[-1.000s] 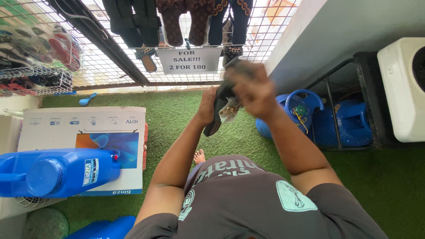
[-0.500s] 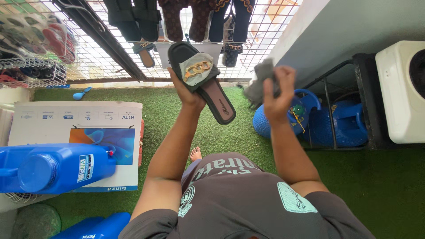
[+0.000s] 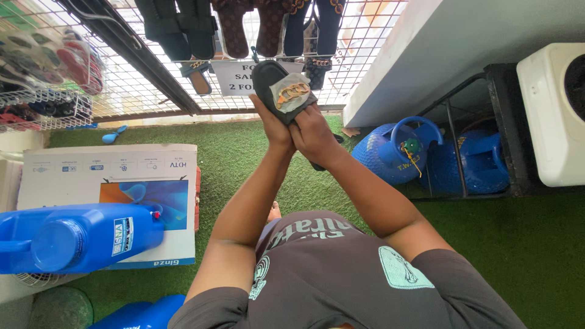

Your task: The person cleans several pairs of shoes one at a time by hand using a cloth, wiping the exterior surfaces before hanging each pair back onto a wire display rack.

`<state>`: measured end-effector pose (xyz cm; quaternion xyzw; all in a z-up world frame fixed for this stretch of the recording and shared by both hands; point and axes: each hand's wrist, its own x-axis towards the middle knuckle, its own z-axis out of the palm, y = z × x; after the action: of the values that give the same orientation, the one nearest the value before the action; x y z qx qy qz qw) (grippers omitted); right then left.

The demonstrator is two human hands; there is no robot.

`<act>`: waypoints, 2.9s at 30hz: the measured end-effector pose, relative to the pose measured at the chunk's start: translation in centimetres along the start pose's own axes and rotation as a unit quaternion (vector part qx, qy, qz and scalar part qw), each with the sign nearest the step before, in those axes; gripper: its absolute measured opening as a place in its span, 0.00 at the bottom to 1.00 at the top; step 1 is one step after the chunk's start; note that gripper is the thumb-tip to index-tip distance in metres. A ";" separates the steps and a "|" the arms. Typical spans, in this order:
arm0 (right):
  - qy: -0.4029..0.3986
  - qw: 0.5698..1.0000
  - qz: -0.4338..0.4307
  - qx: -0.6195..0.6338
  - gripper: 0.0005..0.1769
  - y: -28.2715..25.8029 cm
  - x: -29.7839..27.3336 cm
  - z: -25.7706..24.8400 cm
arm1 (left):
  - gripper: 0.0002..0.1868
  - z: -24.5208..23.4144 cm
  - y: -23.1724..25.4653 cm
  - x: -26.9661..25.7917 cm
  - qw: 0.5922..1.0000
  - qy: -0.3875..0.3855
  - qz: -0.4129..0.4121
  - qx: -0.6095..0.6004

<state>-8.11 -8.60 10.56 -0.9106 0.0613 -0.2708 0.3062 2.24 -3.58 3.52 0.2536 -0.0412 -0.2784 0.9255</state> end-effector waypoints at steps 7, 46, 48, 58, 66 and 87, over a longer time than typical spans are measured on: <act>0.034 0.978 -0.203 -0.012 0.25 -2.8 -2.8 -1.3 | 0.40 -1.4 4.5 2.7 0.999 -0.033 0.026 0.014; 0.021 0.988 -0.154 0.005 0.29 -3.7 -1.9 -0.4 | 0.45 -0.9 6.2 2.1 0.989 -0.087 0.023 -0.120; -0.006 0.988 -0.156 0.004 0.29 -2.7 -1.2 0.5 | 0.45 -1.3 6.1 2.1 0.987 -0.097 0.022 -0.124; -0.026 0.995 -0.069 0.066 0.15 -1.0 5.8 4.3 | 0.43 -2.5 5.7 3.3 0.999 -0.037 0.007 0.025; -0.084 0.977 -0.157 0.120 0.33 -0.8 1.5 1.6 | 0.50 -5.2 9.8 5.0 0.953 -0.256 -0.087 -0.137; 0.144 0.968 0.055 0.196 0.18 2.8 13.7 1.6 | 0.38 -4.9 7.0 7.3 0.880 -0.320 -0.134 0.325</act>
<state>4.51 -13.79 14.14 -0.7795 0.1008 -0.3883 0.4810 12.93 -0.26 2.22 0.4401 -0.3889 -0.4368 0.6813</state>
